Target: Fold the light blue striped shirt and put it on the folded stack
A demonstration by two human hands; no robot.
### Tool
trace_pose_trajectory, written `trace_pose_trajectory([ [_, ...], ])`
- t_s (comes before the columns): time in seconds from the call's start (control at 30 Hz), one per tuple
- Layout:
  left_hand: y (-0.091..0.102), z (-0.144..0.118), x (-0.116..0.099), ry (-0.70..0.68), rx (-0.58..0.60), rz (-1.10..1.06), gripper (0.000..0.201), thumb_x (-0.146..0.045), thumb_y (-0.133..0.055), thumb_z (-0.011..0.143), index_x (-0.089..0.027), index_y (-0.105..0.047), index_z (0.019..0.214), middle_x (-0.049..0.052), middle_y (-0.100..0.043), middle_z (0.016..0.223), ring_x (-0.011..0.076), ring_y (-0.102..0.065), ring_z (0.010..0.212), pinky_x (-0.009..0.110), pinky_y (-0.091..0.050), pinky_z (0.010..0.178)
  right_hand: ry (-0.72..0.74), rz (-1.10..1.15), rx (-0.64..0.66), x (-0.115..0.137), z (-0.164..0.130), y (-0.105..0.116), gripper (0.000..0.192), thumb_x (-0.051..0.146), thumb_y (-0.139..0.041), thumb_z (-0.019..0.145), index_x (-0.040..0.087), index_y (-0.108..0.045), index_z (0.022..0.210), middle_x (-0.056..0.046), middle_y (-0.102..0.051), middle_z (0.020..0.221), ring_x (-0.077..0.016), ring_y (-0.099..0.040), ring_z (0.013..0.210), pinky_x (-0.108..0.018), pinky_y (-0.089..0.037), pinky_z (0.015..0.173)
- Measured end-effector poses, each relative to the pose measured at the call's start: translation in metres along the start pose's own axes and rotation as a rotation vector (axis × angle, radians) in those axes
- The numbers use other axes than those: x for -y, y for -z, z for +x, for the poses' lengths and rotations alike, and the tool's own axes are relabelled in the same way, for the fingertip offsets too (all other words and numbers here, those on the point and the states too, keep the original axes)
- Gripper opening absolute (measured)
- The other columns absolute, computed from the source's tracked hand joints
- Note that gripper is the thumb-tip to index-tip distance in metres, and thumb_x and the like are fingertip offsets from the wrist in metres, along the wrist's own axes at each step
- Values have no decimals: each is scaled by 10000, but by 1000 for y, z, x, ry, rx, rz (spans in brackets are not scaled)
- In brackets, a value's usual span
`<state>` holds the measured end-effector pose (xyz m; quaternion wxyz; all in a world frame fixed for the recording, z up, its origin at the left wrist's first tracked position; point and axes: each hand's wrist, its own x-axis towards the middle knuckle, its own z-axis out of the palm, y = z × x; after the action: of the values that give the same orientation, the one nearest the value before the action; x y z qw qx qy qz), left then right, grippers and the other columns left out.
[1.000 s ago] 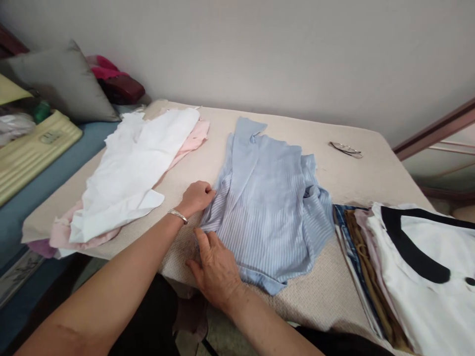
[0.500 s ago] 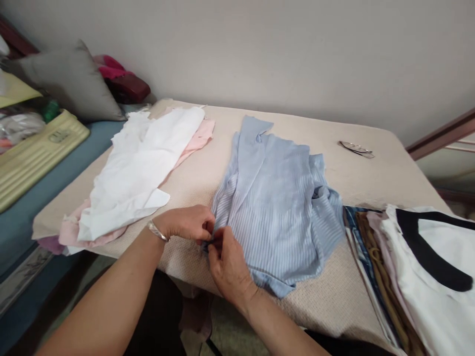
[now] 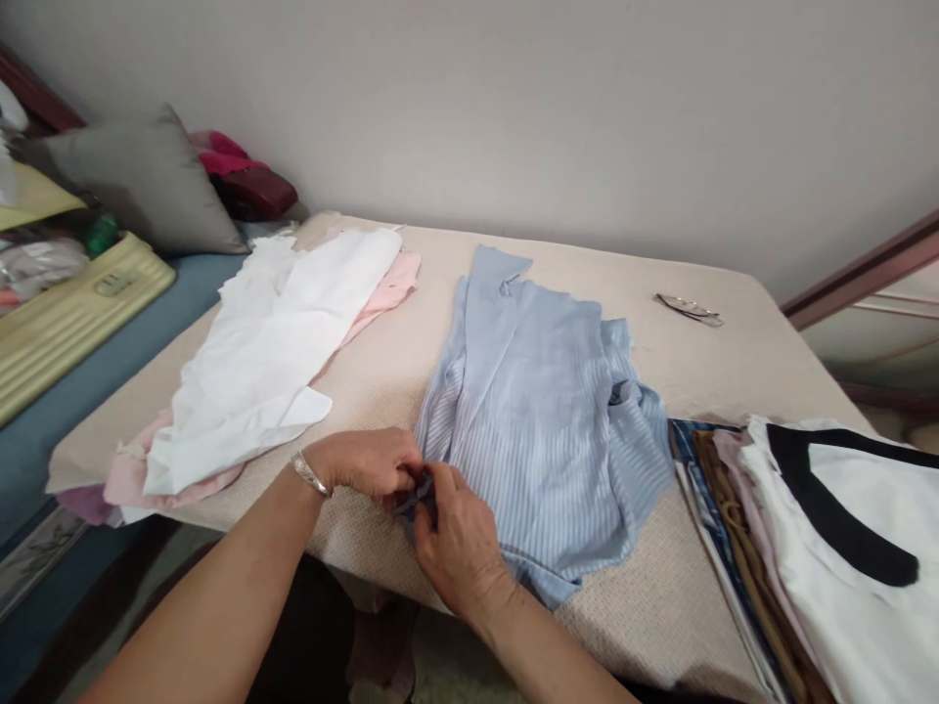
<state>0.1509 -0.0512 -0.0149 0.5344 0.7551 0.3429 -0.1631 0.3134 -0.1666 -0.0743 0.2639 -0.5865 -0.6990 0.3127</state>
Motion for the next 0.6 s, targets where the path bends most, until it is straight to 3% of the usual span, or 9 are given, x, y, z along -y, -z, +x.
trace_pose_trajectory([
  [0.1,1,0,-2,10,-76,29,195,-154,-519,784,-175,-602,609,33,-672,604,175,-664,589,256,-473,567,25,-81,55,1,1,0,197,113,-498,839,217,-544,999,-67,-610,950,-239,-613,862,-342,-459,724],
  [0.13,2,2,-3,23,-182,81,213,-177,-510,826,-176,-611,639,38,-679,630,176,-667,616,263,-482,600,16,-97,62,1,1,0,170,115,-504,844,216,-542,976,-66,-606,943,-234,-612,845,-336,-457,715],
  [0.2,2,10,-5,79,-510,237,232,-208,-476,904,-178,-651,755,62,-711,750,189,-680,731,286,-500,701,-4,-113,67,1,1,-1,155,124,-518,860,213,-540,986,-66,-605,955,-227,-615,845,-330,-456,724],
  [0.27,0,26,-3,120,-818,416,250,-192,-425,956,-174,-674,957,99,-725,1001,212,-674,953,318,-500,848,-13,-120,76,1,1,-1,170,127,-526,872,209,-540,1020,-66,-606,974,-225,-619,868,-327,-455,743],
  [0.3,-2,35,-1,108,-907,502,276,-176,-402,973,-168,-659,1072,119,-696,1157,224,-639,1091,340,-482,933,-18,-127,85,1,1,-1,170,129,-529,875,207,-539,1025,-65,-606,978,-223,-617,873,-323,-452,745],
  [0.37,-6,54,7,49,-957,649,338,-175,-379,999,-143,-589,1262,151,-571,1407,253,-506,1319,402,-415,1071,-32,-146,110,2,1,1,141,132,-538,876,204,-538,998,-62,-607,974,-215,-610,867,-310,-441,738],
  [0.43,-8,68,16,26,-938,742,376,-226,-382,1021,-122,-535,1348,170,-476,1513,294,-397,1420,474,-363,1129,-54,-151,127,2,2,4,109,136,-547,878,200,-537,965,-57,-611,970,-205,-604,860,-296,-429,735],
  [0.6,11,80,22,46,-985,828,309,-178,-357,1008,-176,-626,1160,131,-556,1435,297,-413,1403,511,-372,1110,-88,-86,151,5,4,11,109,125,-562,878,189,-558,966,-59,-623,976,-198,-611,861,-288,-423,745],
])
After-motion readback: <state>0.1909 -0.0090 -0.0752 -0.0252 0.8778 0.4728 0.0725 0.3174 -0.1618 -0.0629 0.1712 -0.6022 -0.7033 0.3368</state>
